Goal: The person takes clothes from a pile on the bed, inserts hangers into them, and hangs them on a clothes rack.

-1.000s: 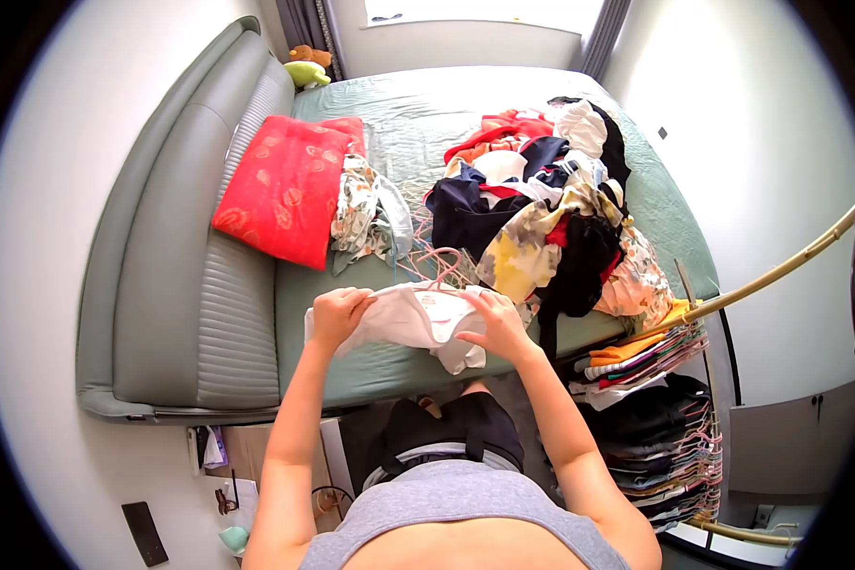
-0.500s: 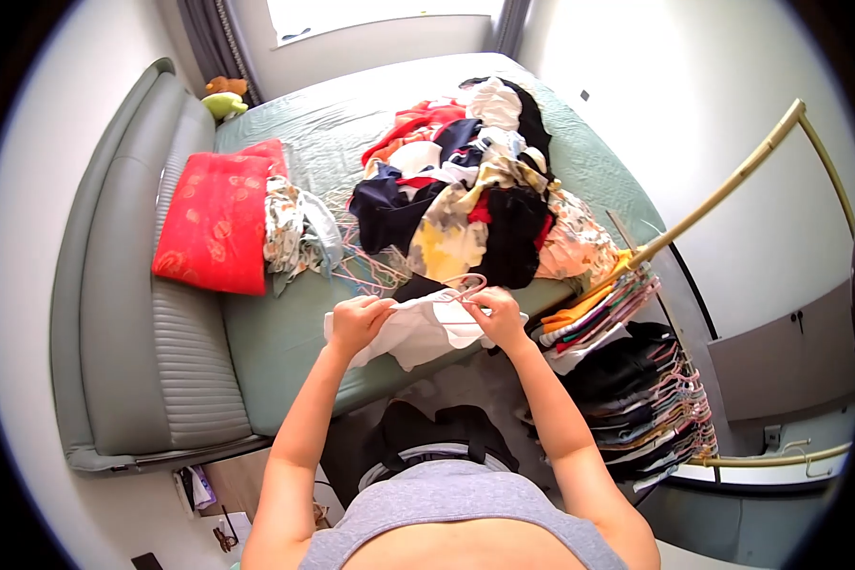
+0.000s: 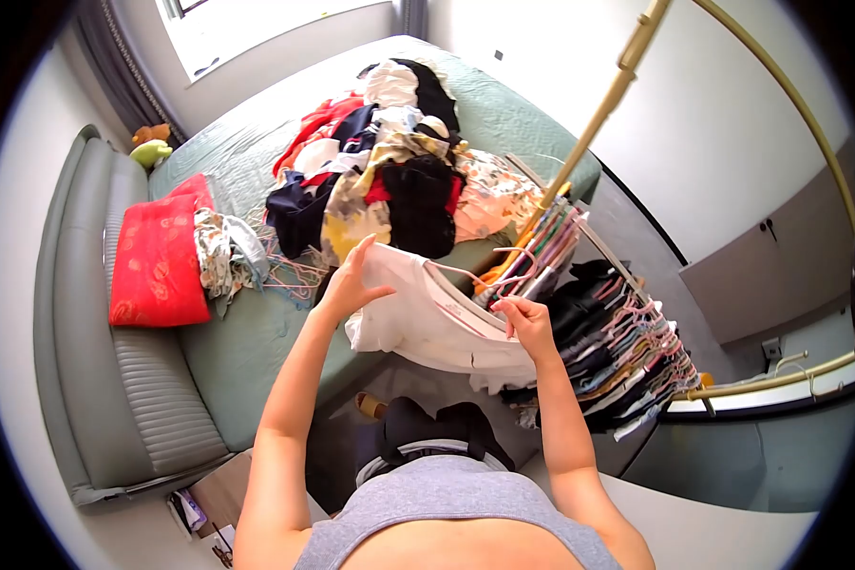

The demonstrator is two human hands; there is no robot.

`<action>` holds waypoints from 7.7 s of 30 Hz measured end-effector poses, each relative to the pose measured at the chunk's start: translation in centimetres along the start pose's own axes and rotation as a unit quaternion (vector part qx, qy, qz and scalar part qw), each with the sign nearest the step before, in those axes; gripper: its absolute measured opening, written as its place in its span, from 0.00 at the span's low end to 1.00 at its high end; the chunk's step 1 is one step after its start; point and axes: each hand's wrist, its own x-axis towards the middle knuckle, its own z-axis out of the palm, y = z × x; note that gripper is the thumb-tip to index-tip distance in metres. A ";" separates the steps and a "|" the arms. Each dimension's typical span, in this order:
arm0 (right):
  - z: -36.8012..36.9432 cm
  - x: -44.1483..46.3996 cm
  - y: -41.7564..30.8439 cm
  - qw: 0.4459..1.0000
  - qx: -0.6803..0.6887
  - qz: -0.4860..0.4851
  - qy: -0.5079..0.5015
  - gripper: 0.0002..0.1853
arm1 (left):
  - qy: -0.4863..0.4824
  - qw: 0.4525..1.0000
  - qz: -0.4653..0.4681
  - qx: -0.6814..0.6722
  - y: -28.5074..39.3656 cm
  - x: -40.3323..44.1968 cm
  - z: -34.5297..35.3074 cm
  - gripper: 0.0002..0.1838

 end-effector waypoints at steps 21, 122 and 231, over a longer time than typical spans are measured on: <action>-11.8 -15.2 6.2 0.970 -0.072 0.127 0.196 0.11 | -0.068 0.996 0.057 0.030 5.2 2.6 23.1 0.21; 2.0 18.4 23.2 0.969 -0.058 0.126 0.206 0.13 | 0.119 0.974 -0.186 0.046 -19.1 12.6 21.0 0.14; 46.9 22.7 24.1 0.957 -0.095 0.069 -0.264 0.12 | 0.535 0.434 -0.451 -0.568 -33.0 -19.3 -14.1 0.20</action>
